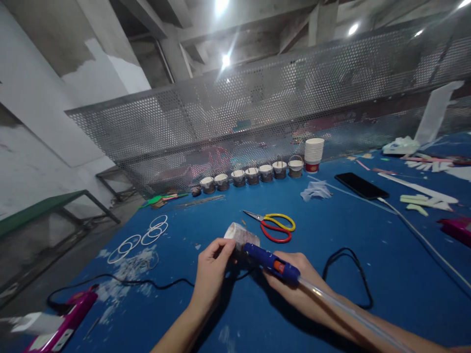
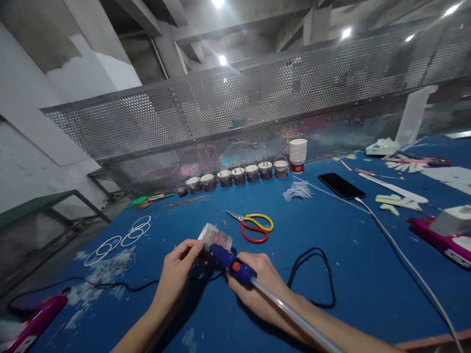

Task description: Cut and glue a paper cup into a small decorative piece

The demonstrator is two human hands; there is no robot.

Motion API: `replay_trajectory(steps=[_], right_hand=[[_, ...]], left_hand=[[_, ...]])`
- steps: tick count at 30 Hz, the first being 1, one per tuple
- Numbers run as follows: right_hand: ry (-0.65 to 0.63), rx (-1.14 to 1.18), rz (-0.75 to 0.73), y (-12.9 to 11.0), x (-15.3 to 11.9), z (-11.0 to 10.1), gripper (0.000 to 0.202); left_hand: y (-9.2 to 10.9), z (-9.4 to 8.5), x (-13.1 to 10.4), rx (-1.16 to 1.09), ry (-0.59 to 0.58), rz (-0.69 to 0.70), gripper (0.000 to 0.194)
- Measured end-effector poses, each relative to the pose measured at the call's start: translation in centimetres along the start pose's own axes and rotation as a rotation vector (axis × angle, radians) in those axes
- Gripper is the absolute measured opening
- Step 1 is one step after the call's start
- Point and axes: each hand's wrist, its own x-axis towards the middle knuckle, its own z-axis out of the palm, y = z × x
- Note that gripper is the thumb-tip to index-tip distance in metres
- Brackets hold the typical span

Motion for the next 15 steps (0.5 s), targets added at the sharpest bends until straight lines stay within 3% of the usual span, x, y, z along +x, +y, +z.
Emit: replay_trajectory(steps=[15], right_hand=[[-0.009, -0.088, -0.028, -0.05, -0.12, -0.02, 0.018]], left_hand=[[0.32, -0.07, -0.18, 0.039, 0.035, 0.015, 0.030]])
